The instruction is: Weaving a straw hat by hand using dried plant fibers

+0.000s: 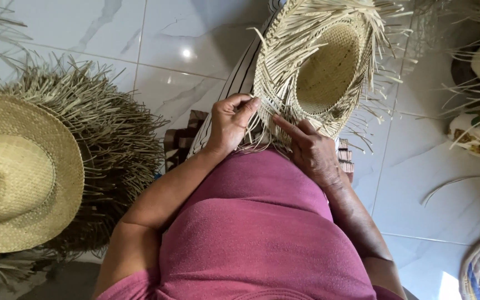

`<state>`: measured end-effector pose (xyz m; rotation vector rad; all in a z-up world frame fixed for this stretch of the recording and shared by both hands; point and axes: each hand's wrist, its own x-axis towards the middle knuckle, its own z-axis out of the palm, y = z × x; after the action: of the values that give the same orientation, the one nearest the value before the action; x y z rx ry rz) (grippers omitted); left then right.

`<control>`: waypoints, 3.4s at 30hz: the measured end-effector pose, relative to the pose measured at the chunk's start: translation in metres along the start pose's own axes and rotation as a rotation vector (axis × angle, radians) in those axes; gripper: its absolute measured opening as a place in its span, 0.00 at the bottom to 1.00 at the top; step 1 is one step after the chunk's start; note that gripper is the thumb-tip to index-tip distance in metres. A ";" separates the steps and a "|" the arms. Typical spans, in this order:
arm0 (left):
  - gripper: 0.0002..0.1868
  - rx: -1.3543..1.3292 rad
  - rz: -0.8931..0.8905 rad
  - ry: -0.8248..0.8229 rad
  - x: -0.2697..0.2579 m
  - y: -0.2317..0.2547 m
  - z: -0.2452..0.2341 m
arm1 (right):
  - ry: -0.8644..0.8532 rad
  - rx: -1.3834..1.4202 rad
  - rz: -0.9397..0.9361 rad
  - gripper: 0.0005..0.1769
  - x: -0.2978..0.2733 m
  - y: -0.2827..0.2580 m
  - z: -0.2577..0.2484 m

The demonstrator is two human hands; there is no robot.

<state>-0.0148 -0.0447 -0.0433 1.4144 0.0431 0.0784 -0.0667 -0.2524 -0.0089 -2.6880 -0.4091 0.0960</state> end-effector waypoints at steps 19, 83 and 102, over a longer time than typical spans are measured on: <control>0.15 0.128 -0.071 -0.231 0.017 -0.025 -0.040 | -0.058 0.080 0.102 0.30 -0.017 0.021 0.020; 0.06 -0.067 -0.054 -0.310 0.014 0.009 -0.001 | 0.423 0.768 -0.187 0.20 0.023 -0.005 0.019; 0.12 0.456 0.313 -0.257 -0.001 0.059 -0.004 | 0.420 0.400 -0.222 0.18 0.021 -0.022 -0.008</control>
<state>-0.0178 -0.0317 0.0140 1.8677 -0.3963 0.1521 -0.0517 -0.2299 0.0077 -2.1768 -0.4899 -0.4018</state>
